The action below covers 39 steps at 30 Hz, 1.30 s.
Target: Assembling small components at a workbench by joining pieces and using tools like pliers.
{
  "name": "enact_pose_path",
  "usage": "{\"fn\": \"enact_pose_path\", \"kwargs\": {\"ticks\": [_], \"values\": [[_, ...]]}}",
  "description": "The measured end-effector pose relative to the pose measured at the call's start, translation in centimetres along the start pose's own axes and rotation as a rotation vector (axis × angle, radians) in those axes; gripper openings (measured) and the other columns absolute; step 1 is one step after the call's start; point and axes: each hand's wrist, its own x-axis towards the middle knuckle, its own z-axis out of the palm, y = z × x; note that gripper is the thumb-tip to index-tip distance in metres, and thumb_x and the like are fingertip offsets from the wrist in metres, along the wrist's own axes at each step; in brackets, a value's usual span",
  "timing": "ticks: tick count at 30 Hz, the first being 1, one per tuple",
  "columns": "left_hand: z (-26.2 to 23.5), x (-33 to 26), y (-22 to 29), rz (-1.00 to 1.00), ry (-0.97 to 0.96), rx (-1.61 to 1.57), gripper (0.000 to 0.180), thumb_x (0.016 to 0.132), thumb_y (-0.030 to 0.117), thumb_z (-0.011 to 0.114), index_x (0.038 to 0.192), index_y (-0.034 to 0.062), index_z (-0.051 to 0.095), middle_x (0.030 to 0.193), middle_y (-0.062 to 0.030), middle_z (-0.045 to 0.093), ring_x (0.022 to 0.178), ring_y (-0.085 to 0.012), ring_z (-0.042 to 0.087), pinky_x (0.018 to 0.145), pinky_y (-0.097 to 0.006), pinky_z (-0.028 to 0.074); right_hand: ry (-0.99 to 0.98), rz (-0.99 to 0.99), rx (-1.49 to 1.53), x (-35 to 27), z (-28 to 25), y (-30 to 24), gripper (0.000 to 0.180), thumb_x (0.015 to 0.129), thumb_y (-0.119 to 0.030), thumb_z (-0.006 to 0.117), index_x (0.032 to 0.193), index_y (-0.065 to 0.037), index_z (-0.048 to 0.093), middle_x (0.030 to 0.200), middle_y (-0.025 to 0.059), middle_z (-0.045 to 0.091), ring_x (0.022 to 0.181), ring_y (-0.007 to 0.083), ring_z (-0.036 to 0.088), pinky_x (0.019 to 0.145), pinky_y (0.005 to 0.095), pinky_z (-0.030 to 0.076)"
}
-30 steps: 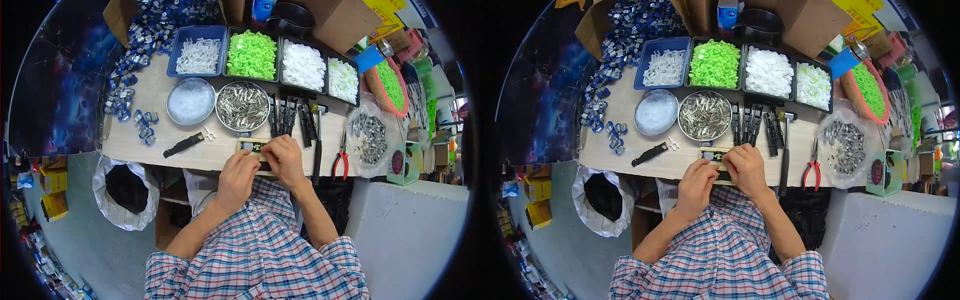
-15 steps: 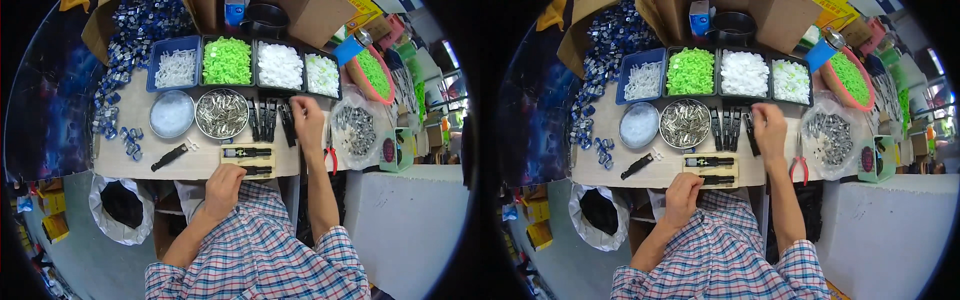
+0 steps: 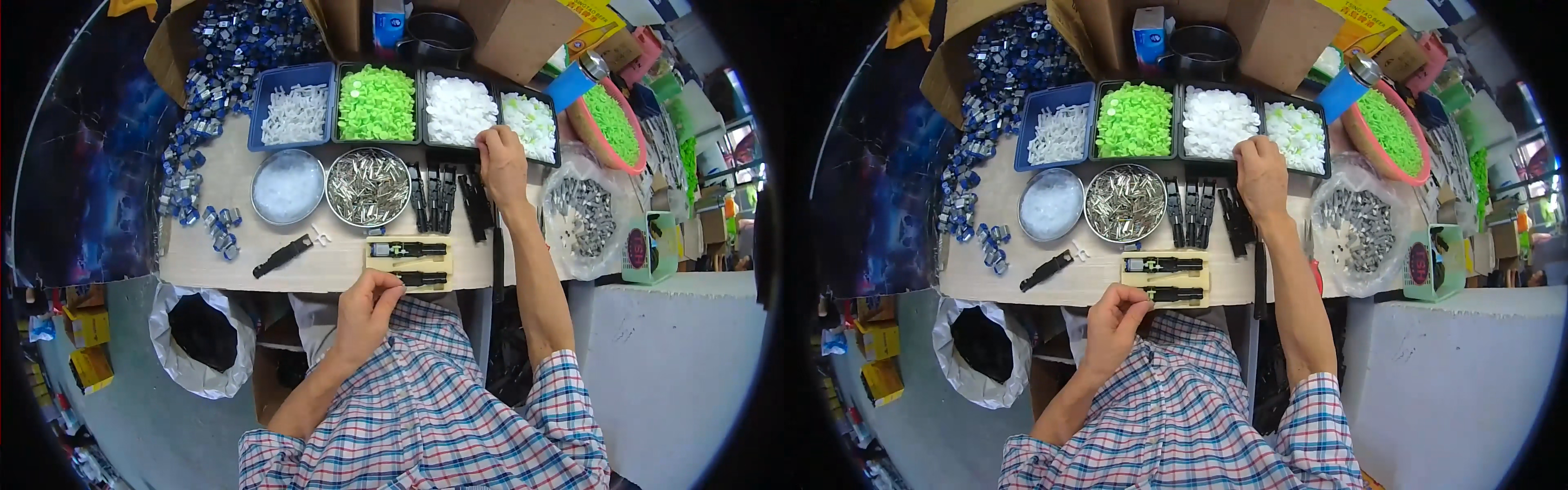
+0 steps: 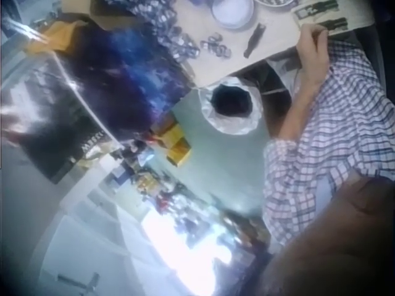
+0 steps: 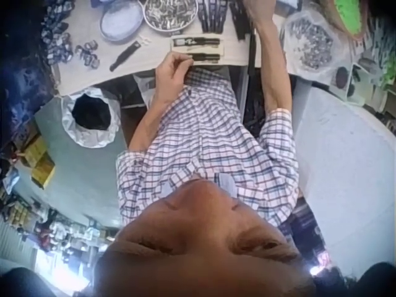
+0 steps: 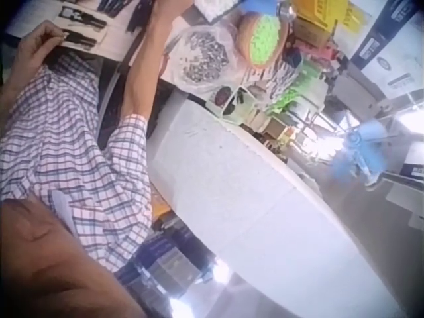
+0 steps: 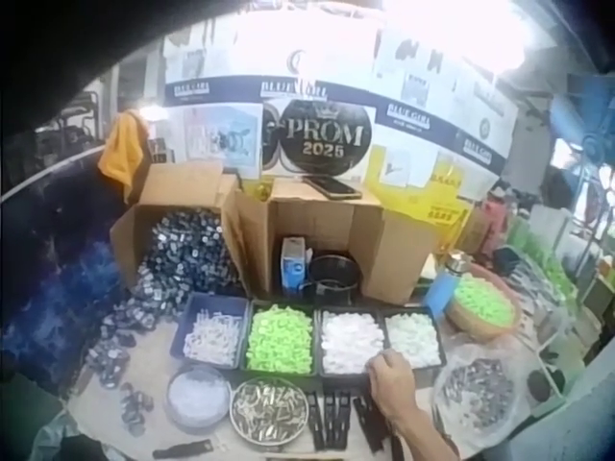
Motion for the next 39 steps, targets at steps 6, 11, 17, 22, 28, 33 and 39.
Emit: {"fn": "enact_pose_path", "kwargs": {"ticks": [6,11,17,22,28,33,39], "values": [[0.4,0.1,0.2,-0.086,0.051,-0.349,0.009,0.099,0.002,0.064,0.105,-0.002,0.06,0.097,-0.009,0.07,0.088,-0.0109,0.067,0.084,-0.024,0.054,0.167,0.119,0.334,-4.2,-0.7,-5.0,0.006,0.09,0.004,0.065,0.094,0.001,0.062,0.099,0.016,0.061,0.094,0.0309,0.061,0.085,0.0377,0.049],[0.4,0.4,0.7,-0.142,0.083,-0.404,0.011,0.097,0.0,0.067,0.104,-0.0015,0.059,0.097,-0.0098,0.07,0.087,-0.0109,0.068,0.083,-0.023,0.056,-0.144,0.571,1.066,-12.0,-3.8,-15.8,0.008,0.103,-0.001,0.053,0.106,0.002,0.059,0.114,0.0129,0.067,0.106,0.018,0.063,0.098,0.0313,0.049],[0.6,0.0,0.5,-0.113,0.074,-0.345,0.012,0.094,-0.002,0.067,0.1,-0.0003,0.057,0.095,-0.007,0.069,0.085,-0.0073,0.066,0.078,-0.021,0.056,-0.143,0.821,1.235,-14.5,-5.3,-19.6,0.013,0.105,-0.007,0.056,0.111,0.003,0.059,0.103,0.009,0.07,0.092,0.0094,0.065,0.082,0.0228,0.053],[0.9,-0.1,0.5,-0.111,0.087,-0.365,0.014,0.093,-0.003,0.067,0.1,0.0003,0.056,0.094,-0.0056,0.067,0.083,-0.0063,0.065,0.076,-0.02,0.055,-0.203,0.857,1.306,-14.6,-5.4,-19.1,0.01,0.105,-0.005,0.055,0.11,0.003,0.056,0.109,0.0105,0.066,0.098,0.013,0.066,0.089,0.026,0.055],[0.7,-0.3,0.4,-0.109,0.1,-0.334,0.015,0.093,-0.004,0.067,0.101,0.0009,0.055,0.094,-0.005,0.067,0.083,-0.006,0.065,0.076,-0.019,0.055,-0.216,0.762,1.199,-15.1,-5.1,-19.2,0.008,0.104,-0.003,0.055,0.11,0.003,0.055,0.108,0.0116,0.068,0.098,0.0137,0.067,0.088,0.0264,0.055],[0.7,-1.0,0.4,-0.056,0.133,-0.301,0.016,0.093,-0.004,0.068,0.1,0.0003,0.055,0.092,-0.0048,0.068,0.082,-0.0069,0.065,0.074,-0.019,0.053,-0.066,0.092,0.677,-14.9,-4.8,-18.2,0.009,0.1,0.002,0.058,0.109,0.002,0.059,0.11,0.0117,0.07,0.094,0.0126,0.067,0.082,0.0261,0.055],[-1.3,-0.8,1.5,0.094,-0.005,0.114,0.014,0.093,-0.002,0.07,0.099,-0.0012,0.058,0.087,-0.0042,0.069,0.081,-0.008,0.066,0.073,-0.021,0.053,-0.462,0.67,1.245,-14.7,-6.6,-16.6,0.018,0.091,0.005,0.069,0.106,0.0,0.06,0.109,0.0063,0.066,0.096,0.0114,0.063,0.084,0.0258,0.052]]}}
